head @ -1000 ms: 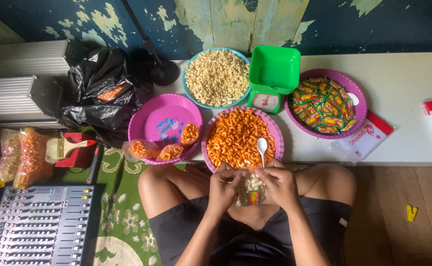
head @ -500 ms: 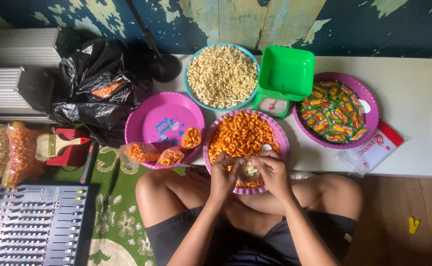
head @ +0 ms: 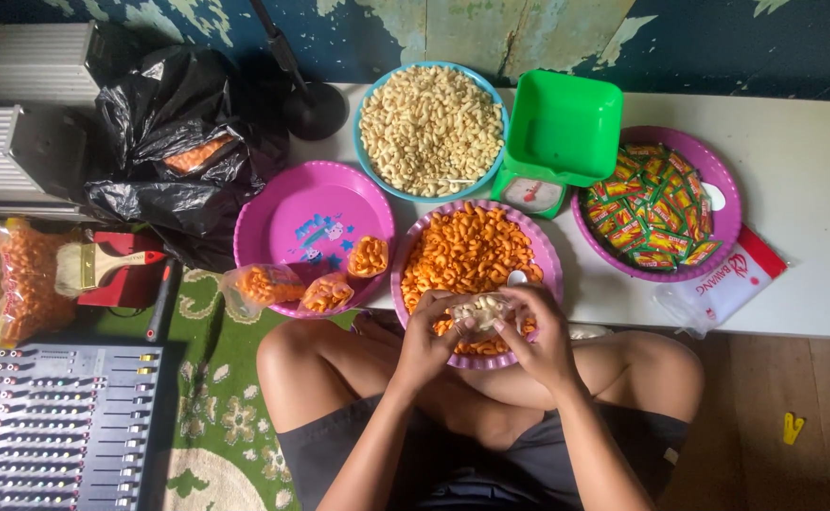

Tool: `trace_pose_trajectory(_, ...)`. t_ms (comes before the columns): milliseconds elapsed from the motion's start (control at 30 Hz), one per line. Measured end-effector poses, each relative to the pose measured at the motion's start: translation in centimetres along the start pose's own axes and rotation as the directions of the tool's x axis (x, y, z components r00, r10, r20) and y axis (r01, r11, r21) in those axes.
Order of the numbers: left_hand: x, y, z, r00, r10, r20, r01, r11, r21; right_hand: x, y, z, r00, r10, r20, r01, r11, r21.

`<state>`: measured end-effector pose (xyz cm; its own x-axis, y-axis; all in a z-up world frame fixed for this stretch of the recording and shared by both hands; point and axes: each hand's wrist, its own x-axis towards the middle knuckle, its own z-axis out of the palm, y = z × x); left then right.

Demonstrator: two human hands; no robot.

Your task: Packaging mixed snacks into small plastic bags using a spoon

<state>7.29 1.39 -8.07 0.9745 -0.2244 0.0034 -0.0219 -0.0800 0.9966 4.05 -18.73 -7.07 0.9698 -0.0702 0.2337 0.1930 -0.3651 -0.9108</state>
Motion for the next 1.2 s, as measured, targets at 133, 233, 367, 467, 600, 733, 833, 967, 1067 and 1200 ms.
trace_pose_trajectory(133,0.1,0.2,0.0,1.000,0.002,0.006,-0.002,1.000,-0.007,1.1,-3.6,-0.9,0.988,-0.153,-0.025,0.147,0.976,-0.164)
trace_pose_trajectory(233,-0.1,0.6,0.0,1.000,-0.001,0.021,0.001,1.000,-0.016,1.9,-4.8,-0.9,0.966,-0.253,0.056,0.257,0.912,-0.319)
trace_pose_trajectory(367,-0.2,1.3,-0.2,1.000,-0.006,0.015,0.006,1.000,-0.016,2.4,-5.0,-1.3,0.953,-0.263,0.151,0.302,0.866,-0.398)
trace_pose_trajectory(467,-0.4,2.7,-0.3,0.999,-0.015,-0.034,0.014,1.000,-0.006,2.2,-5.9,-1.6,0.958,-0.227,0.177,0.279,0.887,-0.368)
trace_pose_trajectory(600,-0.5,4.6,0.1,0.978,-0.050,-0.202,0.084,0.984,0.160,1.5,-6.2,-1.5,0.962,-0.204,0.183,0.258,0.898,-0.357)
trace_pose_trajectory(733,-0.1,4.3,1.6,0.959,-0.136,-0.248,0.188,0.962,0.197,1.0,-6.0,-2.0,0.966,-0.181,0.182,0.231,0.921,-0.312)
trace_pose_trajectory(833,0.2,4.3,2.0,0.953,-0.175,-0.247,0.209,0.970,0.120,0.5,-4.3,-2.8,0.990,-0.109,0.091,0.121,0.983,-0.140)
trace_pose_trajectory(967,0.1,4.5,2.1,0.957,-0.188,-0.220,0.208,0.976,0.071,-0.3,0.8,-2.9,0.994,0.042,-0.105,-0.062,0.980,-0.191)
trace_pose_trajectory(1067,0.0,4.6,2.3,0.957,-0.203,-0.206,0.218,0.975,0.049,-0.3,3.6,-2.1,0.962,0.213,-0.171,-0.265,0.885,-0.383)
trace_pose_trajectory(1200,-0.1,4.5,2.6,0.951,-0.215,-0.224,0.231,0.972,0.048,1.9,2.9,-1.0,0.696,0.712,-0.097,-0.568,0.463,-0.681)
